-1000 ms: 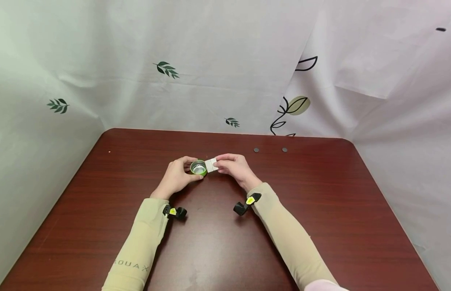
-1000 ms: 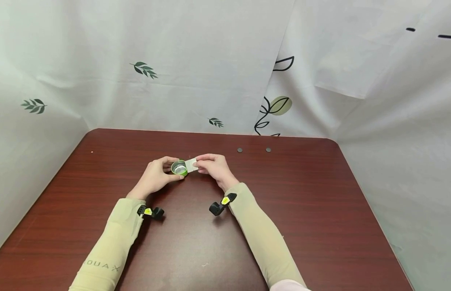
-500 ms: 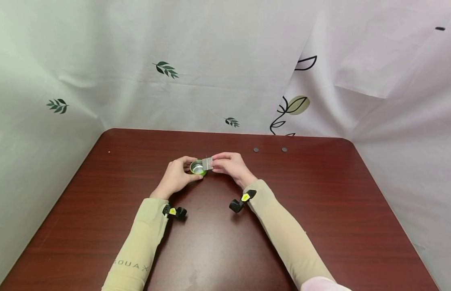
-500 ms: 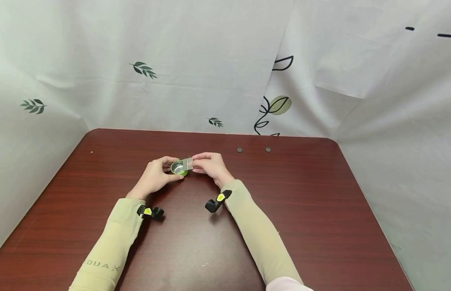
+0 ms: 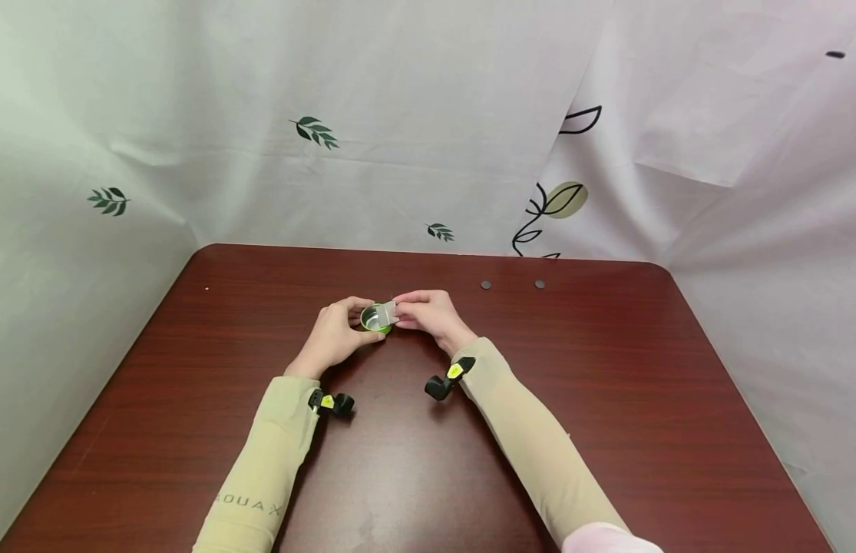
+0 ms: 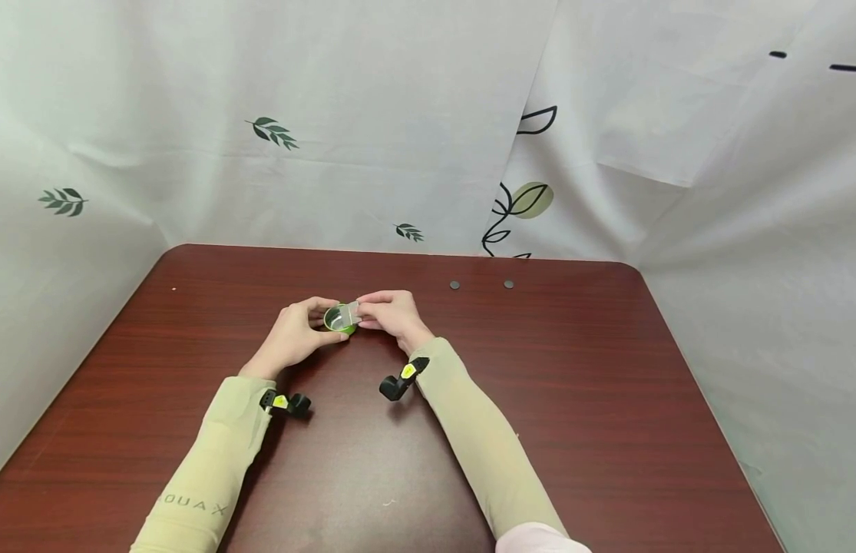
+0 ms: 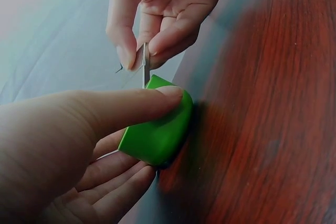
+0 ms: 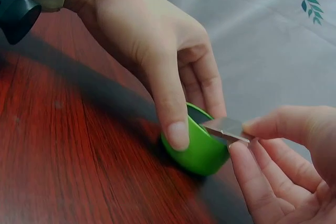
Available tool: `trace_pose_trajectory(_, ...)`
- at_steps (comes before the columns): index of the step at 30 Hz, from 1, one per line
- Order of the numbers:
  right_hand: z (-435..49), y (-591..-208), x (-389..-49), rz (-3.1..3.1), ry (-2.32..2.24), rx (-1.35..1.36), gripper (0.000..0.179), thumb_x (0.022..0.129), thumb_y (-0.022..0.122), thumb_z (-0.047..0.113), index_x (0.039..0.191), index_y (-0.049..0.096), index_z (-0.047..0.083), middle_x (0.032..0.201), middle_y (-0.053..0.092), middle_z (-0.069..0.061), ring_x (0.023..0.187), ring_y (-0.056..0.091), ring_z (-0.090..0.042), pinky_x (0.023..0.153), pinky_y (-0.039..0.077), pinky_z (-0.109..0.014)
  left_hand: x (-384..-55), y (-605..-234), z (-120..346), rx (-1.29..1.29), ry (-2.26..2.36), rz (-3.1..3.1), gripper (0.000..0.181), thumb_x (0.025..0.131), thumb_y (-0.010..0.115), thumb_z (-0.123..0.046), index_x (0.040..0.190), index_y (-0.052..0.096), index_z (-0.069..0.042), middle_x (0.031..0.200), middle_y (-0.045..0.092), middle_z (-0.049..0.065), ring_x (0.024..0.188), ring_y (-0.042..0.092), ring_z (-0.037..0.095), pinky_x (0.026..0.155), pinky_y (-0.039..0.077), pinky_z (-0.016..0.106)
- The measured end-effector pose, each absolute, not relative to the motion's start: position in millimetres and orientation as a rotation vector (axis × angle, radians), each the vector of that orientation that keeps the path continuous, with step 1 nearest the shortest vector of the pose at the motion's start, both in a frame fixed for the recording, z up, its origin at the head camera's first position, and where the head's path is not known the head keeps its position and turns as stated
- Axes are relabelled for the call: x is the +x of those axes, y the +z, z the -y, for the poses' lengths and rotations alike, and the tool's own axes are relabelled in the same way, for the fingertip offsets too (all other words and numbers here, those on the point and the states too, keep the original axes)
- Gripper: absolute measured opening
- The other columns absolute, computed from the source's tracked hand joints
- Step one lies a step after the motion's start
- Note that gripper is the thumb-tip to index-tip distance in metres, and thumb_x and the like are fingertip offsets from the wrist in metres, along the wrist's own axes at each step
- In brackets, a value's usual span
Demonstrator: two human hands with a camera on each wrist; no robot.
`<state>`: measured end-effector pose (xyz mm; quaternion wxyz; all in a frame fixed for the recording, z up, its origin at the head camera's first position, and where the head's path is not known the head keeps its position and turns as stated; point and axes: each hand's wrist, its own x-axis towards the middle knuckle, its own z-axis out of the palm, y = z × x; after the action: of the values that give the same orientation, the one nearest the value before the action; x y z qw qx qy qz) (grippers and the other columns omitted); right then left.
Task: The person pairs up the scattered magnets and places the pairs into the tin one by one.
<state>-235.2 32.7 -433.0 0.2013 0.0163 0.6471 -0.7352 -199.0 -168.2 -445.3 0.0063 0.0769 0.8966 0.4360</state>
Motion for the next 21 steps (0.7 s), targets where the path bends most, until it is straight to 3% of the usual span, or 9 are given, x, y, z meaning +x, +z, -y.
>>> trace_pose_trajectory(11,-22.7,-425.6,-233.9,-1.960,-1.993,0.107,0.026,0.089,0.072,-0.002,0.116,0.075,-0.004,0.111,0.071,-0.013,0.078,0.073,-0.016,0.076,0.060,-0.030,-199.6,-445.3,168.9,0.265,1.373,-2.802,0.057,0.080,0.089,-0.014,0.130,0.064,-0.001,0.123,0.066,0.016,0.111,0.067,0.031,0.094,0.054,0.044)
trace_pose_trajectory(16,-16.0,-418.5,-230.4,-2.179,-1.856,0.031,0.020,0.090,0.075,0.003,0.110,0.079,0.004,0.095,0.075,-0.006,0.079,0.073,-0.018,0.078,0.060,-0.036,-198.7,-444.5,170.2,0.277,1.375,-2.800,0.058,0.081,0.089,-0.014,0.131,0.063,-0.001,0.125,0.065,0.017,0.112,0.066,0.032,0.094,0.054,0.044)
trace_pose_trajectory(21,-7.6,-417.0,-228.4,-2.483,-1.620,-0.175,0.012,0.090,0.079,0.009,0.101,0.081,0.011,0.080,0.074,0.002,0.074,0.071,-0.013,0.066,0.058,-0.029,-199.2,-446.2,170.7,0.286,1.372,-2.801,0.059,0.080,0.089,-0.015,0.131,0.063,0.001,0.125,0.065,0.018,0.111,0.067,0.032,0.094,0.055,0.044)
